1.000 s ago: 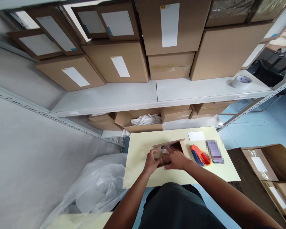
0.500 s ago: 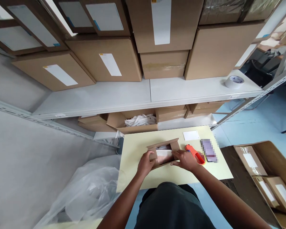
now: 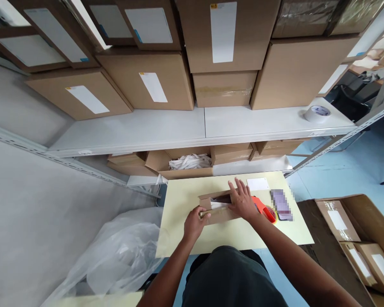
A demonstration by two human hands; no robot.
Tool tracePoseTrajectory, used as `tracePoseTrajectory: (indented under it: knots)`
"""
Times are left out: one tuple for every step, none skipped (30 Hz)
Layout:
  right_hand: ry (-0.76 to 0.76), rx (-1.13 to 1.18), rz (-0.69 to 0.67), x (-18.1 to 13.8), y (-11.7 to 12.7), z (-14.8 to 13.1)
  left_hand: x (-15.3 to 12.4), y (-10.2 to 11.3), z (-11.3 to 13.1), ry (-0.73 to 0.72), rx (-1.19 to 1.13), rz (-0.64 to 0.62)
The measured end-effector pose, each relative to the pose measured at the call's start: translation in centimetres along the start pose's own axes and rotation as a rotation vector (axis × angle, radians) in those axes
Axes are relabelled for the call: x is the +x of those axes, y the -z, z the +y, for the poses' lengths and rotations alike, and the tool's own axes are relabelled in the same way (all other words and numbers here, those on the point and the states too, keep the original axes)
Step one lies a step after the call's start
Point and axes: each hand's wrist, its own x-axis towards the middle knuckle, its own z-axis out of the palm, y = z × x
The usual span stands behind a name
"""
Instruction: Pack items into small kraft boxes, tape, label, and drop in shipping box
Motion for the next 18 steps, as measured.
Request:
tracePoseTrajectory:
  knots:
    - [0.039, 0.017, -0.033, 0.0, -0.2, 0.2, -0.1, -0.3, -0.1, 0.030, -0.004, 0.022]
    - [0.090, 0.041, -0.059, -0.1, -0.6, 0.5, -0.2, -0.5, -0.3, 0.059, -0.024, 0.042]
    - [0.139, 0.065, -0.067, -0.6, -1.0, 0.7, -0.2, -0.8, -0.4, 0.084, -0.059, 0.056]
    - [0.176, 0.083, -0.058, -1.2, -1.6, 1.0, -0.3, -1.0, -0.4, 0.101, -0.099, 0.068]
    - [0.195, 0.094, -0.037, -1.9, -2.1, 1.1, -0.3, -1.2, -0.5, 0.099, -0.134, 0.074]
    - [0.197, 0.099, -0.013, -2.6, -2.7, 1.2, -0.4, -1.5, -0.5, 0.073, -0.155, 0.078]
    - [0.185, 0.103, 0.008, -3.2, -3.1, 1.1, -0.4, -1.7, -0.5, 0.030, -0.158, 0.081]
    - [0.165, 0.108, 0.023, -3.7, -3.5, 1.0, -0.4, -1.9, -0.4, -0.020, -0.144, 0.083]
    - [0.146, 0.120, 0.030, -4.1, -3.7, 0.9, -0.3, -2.1, -0.4, -0.068, -0.120, 0.087]
    - [0.136, 0.142, 0.031, -4.4, -3.8, 0.8, -0.2, -2.2, -0.4, -0.110, -0.095, 0.091]
    - [0.134, 0.174, 0.029, -4.7, -3.8, 0.8, 0.0, -2.4, -0.4, -0.140, -0.076, 0.095]
    - [0.128, 0.213, 0.030, -5.0, -3.8, 0.9, 0.2, -2.6, -0.4, -0.159, -0.065, 0.103]
    - [0.100, 0.249, 0.046, -5.4, -3.7, 1.3, 0.4, -2.8, -0.4, -0.170, -0.058, 0.113]
    - [0.036, 0.273, 0.078, -5.9, -3.7, 1.8, 0.7, -2.9, -0.5, -0.182, -0.054, 0.125]
    - [-0.067, 0.275, 0.116, -6.5, -3.9, 2.6, 0.9, -3.1, -0.6, -0.194, -0.050, 0.137]
    - [-0.197, 0.251, 0.146, -7.1, -4.0, 3.4, 1.1, -3.3, -0.7, -0.210, -0.044, 0.147]
    - [-0.329, 0.206, 0.151, -7.9, -4.3, 4.3, 1.2, -3.4, -0.8, -0.228, -0.035, 0.154]
    - [-0.436, 0.151, 0.121, -8.5, -4.6, 5.2, 1.3, -3.6, -1.0, -0.249, -0.024, 0.160]
